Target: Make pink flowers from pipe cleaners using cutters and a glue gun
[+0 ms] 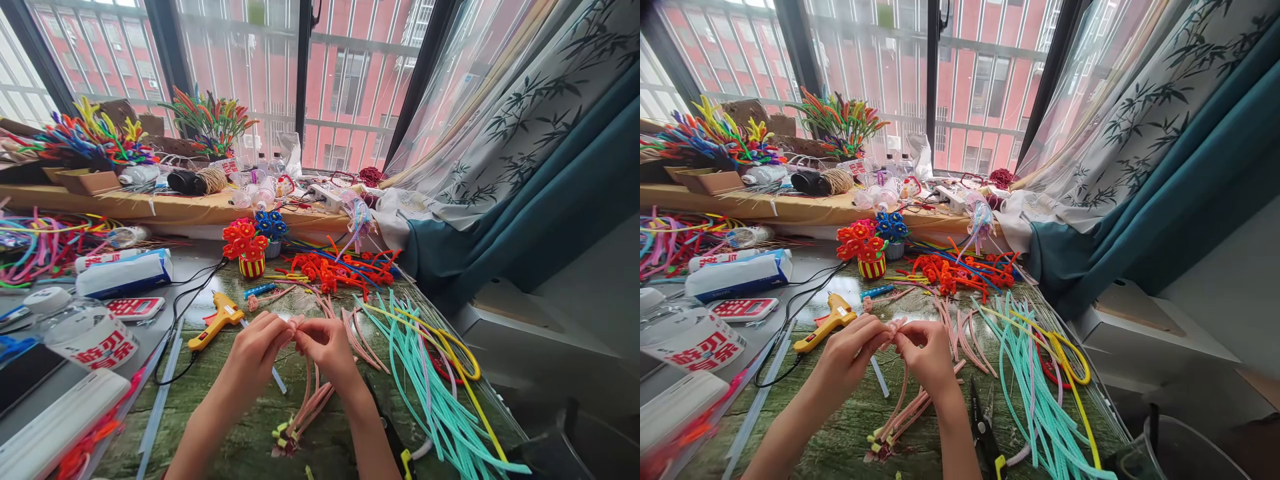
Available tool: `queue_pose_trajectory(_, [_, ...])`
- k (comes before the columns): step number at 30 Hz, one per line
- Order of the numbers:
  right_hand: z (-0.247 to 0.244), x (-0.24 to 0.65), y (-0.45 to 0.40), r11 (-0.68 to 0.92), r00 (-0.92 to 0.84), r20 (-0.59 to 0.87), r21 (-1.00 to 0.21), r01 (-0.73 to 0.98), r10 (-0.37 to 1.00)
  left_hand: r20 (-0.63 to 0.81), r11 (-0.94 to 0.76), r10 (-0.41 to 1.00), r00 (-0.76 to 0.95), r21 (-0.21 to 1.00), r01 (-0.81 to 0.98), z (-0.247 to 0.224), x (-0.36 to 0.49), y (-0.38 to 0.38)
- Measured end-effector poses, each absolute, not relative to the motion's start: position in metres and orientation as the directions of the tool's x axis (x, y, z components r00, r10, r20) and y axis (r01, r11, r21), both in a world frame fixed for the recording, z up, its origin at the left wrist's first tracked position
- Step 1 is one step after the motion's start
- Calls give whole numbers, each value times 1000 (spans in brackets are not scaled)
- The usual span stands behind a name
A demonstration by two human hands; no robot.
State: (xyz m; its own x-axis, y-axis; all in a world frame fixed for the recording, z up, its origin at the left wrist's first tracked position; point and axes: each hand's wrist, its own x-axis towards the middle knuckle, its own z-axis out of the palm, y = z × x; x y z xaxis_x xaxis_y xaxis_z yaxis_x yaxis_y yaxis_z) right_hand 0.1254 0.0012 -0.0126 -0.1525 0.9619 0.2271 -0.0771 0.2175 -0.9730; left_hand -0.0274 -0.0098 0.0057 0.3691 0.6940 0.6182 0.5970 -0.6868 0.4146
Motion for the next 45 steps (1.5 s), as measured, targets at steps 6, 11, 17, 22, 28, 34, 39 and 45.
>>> queue_pose_trajectory(6, [-12, 128, 1, 221, -175, 234, -971, -88, 956, 565, -645, 751, 341, 516, 564, 6, -28, -10])
queue_pose_trajectory(11, [-11, 130, 0, 206, -187, 225, -972, -113, 956, 492, -562, 823, 286, 626, 541, 10, -28, -10])
queue_pose_trajectory(17, [-12, 129, 0, 229, -222, 249, -967, -112, 943, 466, -533, 844, 264, 682, 500, 10, -29, -11])
queue_pose_trajectory(22, [-12, 128, 0, 206, -229, 246, -961, -186, 942, 445, -524, 851, 278, 737, 426, 8, -30, -10])
queue_pose_trajectory(28, [-9, 128, -2, 201, -248, 247, -960, -196, 937, 441, -503, 864, 244, 762, 407, 7, -26, -9])
queue_pose_trajectory(34, [-8, 126, -2, 172, -249, 229, -958, -231, 941, 439, -501, 866, 241, 764, 407, 8, -26, -12])
queue_pose_trajectory(39, [-6, 126, -1, 140, -233, 209, -949, -282, 950, 492, -556, 831, 259, 730, 398, 12, -28, -12])
queue_pose_trajectory(45, [-8, 125, -1, 133, -230, 195, -956, -262, 954, 513, -551, 831, 214, 711, 438, 11, -29, -12])
